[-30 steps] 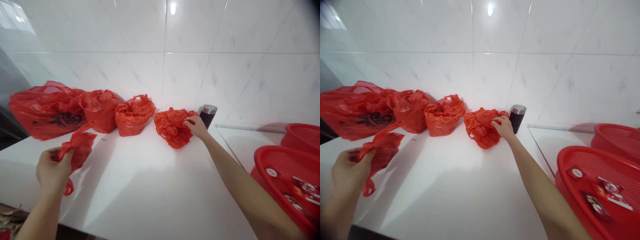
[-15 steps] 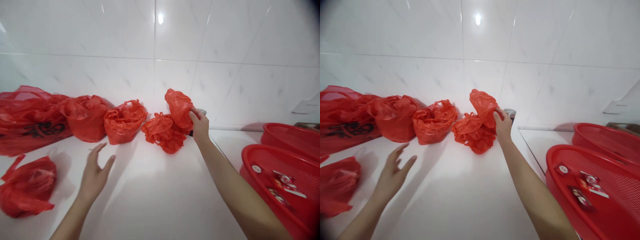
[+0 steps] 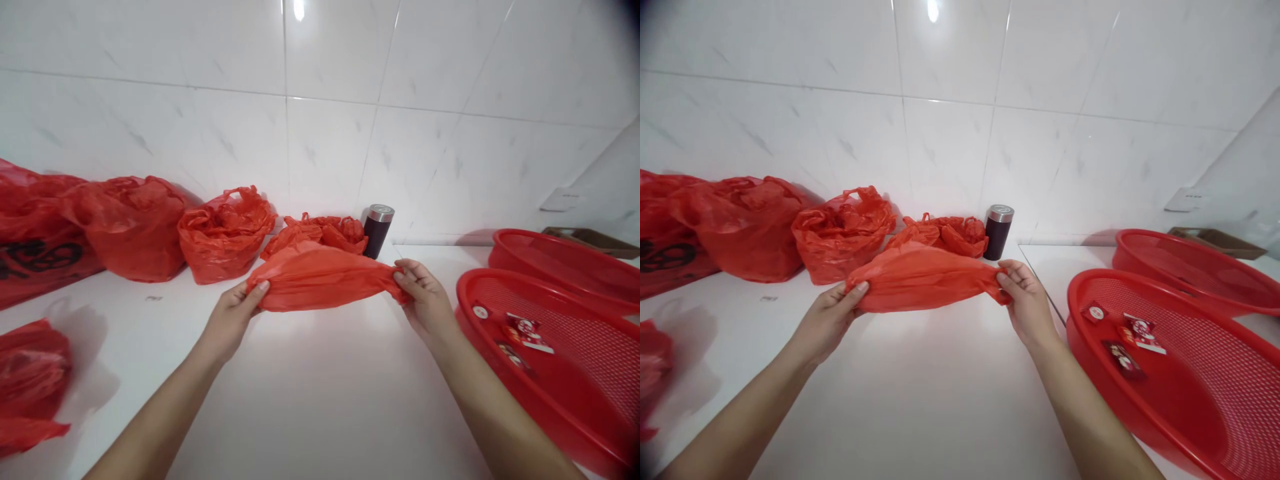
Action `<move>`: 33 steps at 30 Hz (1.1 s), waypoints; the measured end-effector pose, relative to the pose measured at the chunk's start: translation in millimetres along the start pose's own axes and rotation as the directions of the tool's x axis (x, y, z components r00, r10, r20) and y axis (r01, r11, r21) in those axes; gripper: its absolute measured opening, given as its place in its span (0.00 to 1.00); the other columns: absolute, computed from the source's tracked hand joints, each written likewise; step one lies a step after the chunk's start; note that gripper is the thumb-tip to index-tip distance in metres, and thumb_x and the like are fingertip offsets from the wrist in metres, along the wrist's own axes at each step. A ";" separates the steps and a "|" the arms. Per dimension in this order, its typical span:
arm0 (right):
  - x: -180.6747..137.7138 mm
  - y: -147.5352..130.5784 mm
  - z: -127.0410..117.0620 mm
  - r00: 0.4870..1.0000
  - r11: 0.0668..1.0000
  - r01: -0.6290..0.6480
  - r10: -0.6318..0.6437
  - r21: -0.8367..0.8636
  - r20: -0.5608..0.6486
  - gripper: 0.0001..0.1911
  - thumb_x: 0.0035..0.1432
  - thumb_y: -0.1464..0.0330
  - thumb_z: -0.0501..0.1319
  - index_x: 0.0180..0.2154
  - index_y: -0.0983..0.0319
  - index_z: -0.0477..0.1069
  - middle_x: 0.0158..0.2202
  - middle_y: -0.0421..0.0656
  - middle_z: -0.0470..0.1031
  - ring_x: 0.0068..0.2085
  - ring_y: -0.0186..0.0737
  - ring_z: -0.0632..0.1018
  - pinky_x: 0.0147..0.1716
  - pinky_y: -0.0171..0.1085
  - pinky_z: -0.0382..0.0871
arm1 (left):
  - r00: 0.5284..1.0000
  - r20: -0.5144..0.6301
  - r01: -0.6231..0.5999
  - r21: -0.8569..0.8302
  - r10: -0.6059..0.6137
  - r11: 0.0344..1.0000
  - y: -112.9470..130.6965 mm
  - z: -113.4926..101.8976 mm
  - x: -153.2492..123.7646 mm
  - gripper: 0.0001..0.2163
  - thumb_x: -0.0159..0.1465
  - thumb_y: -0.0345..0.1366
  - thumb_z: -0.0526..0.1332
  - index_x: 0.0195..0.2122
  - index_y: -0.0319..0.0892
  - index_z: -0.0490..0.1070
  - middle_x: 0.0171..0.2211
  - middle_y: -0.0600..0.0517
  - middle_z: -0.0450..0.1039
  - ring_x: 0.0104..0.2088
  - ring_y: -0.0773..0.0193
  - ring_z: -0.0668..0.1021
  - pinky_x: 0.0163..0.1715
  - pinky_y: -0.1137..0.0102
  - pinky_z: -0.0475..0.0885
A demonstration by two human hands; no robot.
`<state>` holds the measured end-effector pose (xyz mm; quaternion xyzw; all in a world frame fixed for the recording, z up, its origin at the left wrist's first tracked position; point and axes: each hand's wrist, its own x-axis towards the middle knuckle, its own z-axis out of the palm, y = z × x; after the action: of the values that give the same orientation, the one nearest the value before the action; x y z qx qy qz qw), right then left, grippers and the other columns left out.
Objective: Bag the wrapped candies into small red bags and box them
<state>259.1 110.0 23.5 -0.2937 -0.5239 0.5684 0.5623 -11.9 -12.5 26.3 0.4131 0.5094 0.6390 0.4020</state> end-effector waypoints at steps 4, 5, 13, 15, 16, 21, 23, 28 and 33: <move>2.7 2.8 -13.9 0.998 1.000 0.002 -0.003 -0.021 -0.070 0.12 0.48 0.64 0.69 0.36 0.59 0.71 0.25 0.34 0.69 0.24 0.28 0.69 0.23 0.29 0.63 | 0.992 -0.042 0.107 -0.186 -0.117 0.977 -0.9 -6.5 -4.0 0.15 0.59 0.44 0.66 0.42 0.41 0.77 0.39 0.47 0.81 0.41 0.57 0.80 0.44 0.65 0.75; 2.6 2.7 -13.0 0.997 1.000 0.007 -0.008 -0.017 -0.083 0.13 0.48 0.65 0.69 0.36 0.59 0.71 0.24 0.33 0.67 0.22 0.27 0.67 0.21 0.29 0.61 | 0.990 -0.042 0.122 -0.210 -0.134 0.970 0.6 -4.2 -5.2 0.15 0.58 0.44 0.66 0.41 0.40 0.77 0.38 0.47 0.81 0.40 0.58 0.80 0.43 0.65 0.75; -9.9 -33.0 -3.8 0.998 0.999 0.043 -0.042 0.025 -0.046 0.12 0.48 0.66 0.68 0.34 0.57 0.67 0.23 0.31 0.63 0.16 0.23 0.52 0.15 0.29 0.44 | 0.973 -0.196 0.118 -0.044 -0.124 0.992 1.2 -12.5 -3.7 0.18 0.58 0.52 0.62 0.36 0.40 0.72 0.37 0.46 0.78 0.39 0.54 0.79 0.39 0.61 0.74; -17.0 -44.4 -2.2 0.997 0.997 0.074 -0.074 0.005 -0.025 0.10 0.49 0.66 0.68 0.33 0.57 0.68 0.23 0.32 0.63 0.17 0.24 0.51 0.15 0.29 0.43 | 0.957 -0.291 0.033 0.135 0.008 0.990 1.8 -15.3 -5.2 0.17 0.60 0.52 0.60 0.39 0.42 0.70 0.42 0.47 0.75 0.42 0.55 0.77 0.44 0.60 0.72; -20.3 -48.8 -0.2 0.996 0.996 0.092 -0.092 -0.019 -0.012 0.10 0.50 0.66 0.68 0.33 0.57 0.68 0.23 0.32 0.64 0.17 0.24 0.52 0.15 0.30 0.42 | 0.938 -0.318 -0.055 0.245 0.134 0.968 4.3 -12.8 -7.1 0.16 0.61 0.50 0.59 0.41 0.44 0.69 0.44 0.48 0.73 0.45 0.55 0.76 0.47 0.59 0.70; -34.5 -59.3 27.3 0.966 0.963 0.190 -0.150 -0.189 0.209 0.05 0.56 0.66 0.65 0.36 0.57 0.71 0.29 0.36 0.71 0.18 0.23 0.54 0.15 0.29 0.44 | 0.855 0.021 -0.419 0.617 0.518 0.667 29.6 36.1 -18.1 0.22 0.60 0.43 0.63 0.55 0.51 0.63 0.55 0.48 0.66 0.54 0.55 0.70 0.53 0.60 0.65; -40.0 -63.5 40.3 0.931 0.946 0.237 -0.156 -0.222 0.330 0.03 0.58 0.66 0.63 0.37 0.56 0.72 0.31 0.37 0.72 0.18 0.23 0.55 0.15 0.29 0.46 | 0.890 0.209 -0.426 0.697 0.405 0.577 33.6 55.5 -15.1 0.26 0.57 0.40 0.64 0.58 0.54 0.63 0.56 0.48 0.66 0.53 0.51 0.70 0.49 0.59 0.67; -45.5 -80.0 33.1 0.930 0.899 0.305 -0.210 -0.316 0.301 0.03 0.59 0.65 0.63 0.36 0.56 0.72 0.29 0.37 0.70 0.19 0.26 0.59 0.17 0.30 0.51 | 0.942 0.298 -0.333 0.802 0.152 0.495 23.2 44.2 7.2 0.13 0.56 0.30 0.56 0.41 0.47 0.75 0.38 0.49 0.76 0.37 0.53 0.77 0.35 0.63 0.69; -35.1 -87.2 -17.4 0.958 0.819 0.218 -0.283 -0.531 -0.043 0.04 0.59 0.64 0.61 0.35 0.57 0.71 0.27 0.37 0.66 0.18 0.27 0.57 0.16 0.31 0.48 | 0.993 0.032 -0.108 0.586 0.110 0.803 17.1 -1.9 11.6 0.14 0.49 0.28 0.58 0.39 0.46 0.68 0.37 0.53 0.70 0.28 0.63 0.75 0.24 0.70 0.69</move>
<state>310.9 65.6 90.4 -0.3967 -0.6575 0.3074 0.5620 -19.2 -5.0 44.2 0.5443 0.6576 0.4735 0.2169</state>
